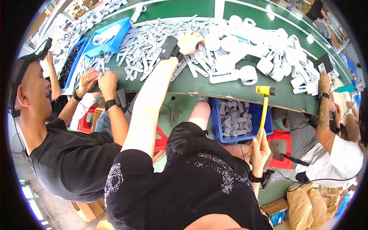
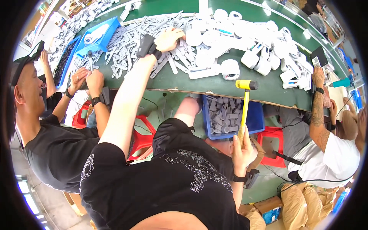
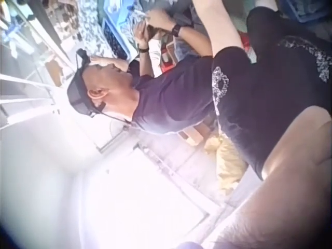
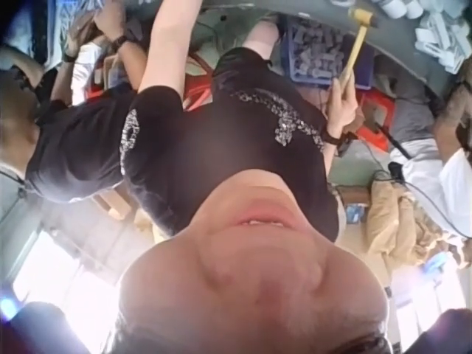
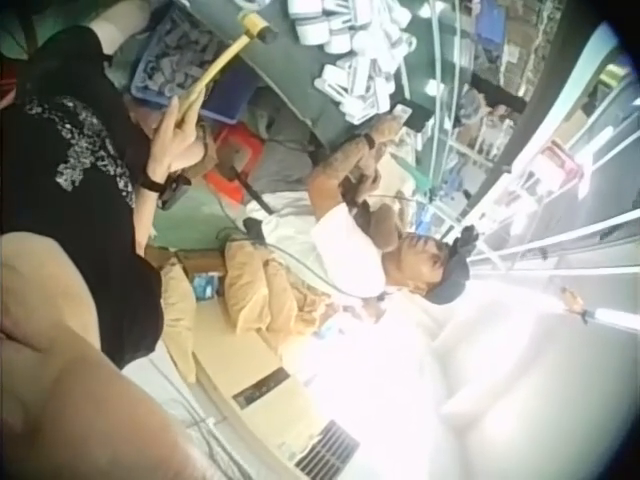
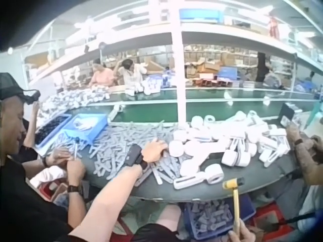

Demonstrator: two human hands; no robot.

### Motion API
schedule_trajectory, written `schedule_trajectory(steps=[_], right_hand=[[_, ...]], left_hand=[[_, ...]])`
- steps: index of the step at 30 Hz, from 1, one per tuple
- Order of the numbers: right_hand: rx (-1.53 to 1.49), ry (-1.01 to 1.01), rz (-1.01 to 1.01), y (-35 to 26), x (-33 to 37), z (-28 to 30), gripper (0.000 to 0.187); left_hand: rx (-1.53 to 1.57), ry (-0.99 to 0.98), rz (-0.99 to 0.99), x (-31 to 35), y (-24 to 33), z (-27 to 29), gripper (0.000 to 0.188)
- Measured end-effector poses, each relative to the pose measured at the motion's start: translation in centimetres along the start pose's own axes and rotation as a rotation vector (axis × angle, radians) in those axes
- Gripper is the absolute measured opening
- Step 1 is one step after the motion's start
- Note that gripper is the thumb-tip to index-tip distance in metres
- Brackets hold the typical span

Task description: Assembling plastic components using a small yellow-handled hammer on a factory production line.

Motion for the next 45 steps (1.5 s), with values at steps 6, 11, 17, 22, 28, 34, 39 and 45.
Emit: schedule_trajectory(steps=[6, 11, 17, 22, 28, 34, 39, 45], right_hand=[[-0.189, -0.021, -0.087, 0.6, -0.5, -0.3, 0.05], [-0.152, -0.022, -0.083, 0.0, -0.6, -0.2, 0.05], [-0.124, -0.011, -0.073, 0.0, 0.4, 0.4, 0.05], [-0.078, 0.017, -0.113, -0.1, 1.6, 0.8, 0.051], [-0.075, -0.008, -0.097, -0.4, 1.7, 0.8, 0.052], [-0.168, -0.018, -0.102, 0.8, 2.0, 0.9, 0.052], [-0.131, -0.03, -0.083, 0.3, 2.4, 0.9, 0.052], [-0.134, -0.014, -0.106, 0.7, 2.4, 0.7, 0.052]], left_hand=[[-0.086, -0.078, -0.232, -0.4, 0.1, 1.7, 0.032], [-0.031, -0.054, -0.253, -1.0, -0.4, 2.4, 0.021], [0.085, 0.062, -0.39, -1.0, -0.1, 2.8, 0.024], [0.408, 0.06, -0.036, -1.0, -0.4, 2.4, 0.023], [0.304, 0.457, 0.138, 1.8, 3.0, 6.0, 0.027], [0.32, 0.41, 0.131, 6.6, 14.9, 6.7, 0.023], [0.336, 0.513, 0.085, 6.7, 16.7, 5.4, 0.021], [0.364, 0.519, -0.01, 5.7, 17.5, 4.4, 0.02]])
Point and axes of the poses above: each hand's wrist, its own x-axis away from the middle knuckle, its own z-axis out of the back of the hand, y = z × x, the point moved 6 cm from there along -x, towards the middle knuckle, and after that the axes turned 1 degree about -x, right-handed, at the moved point
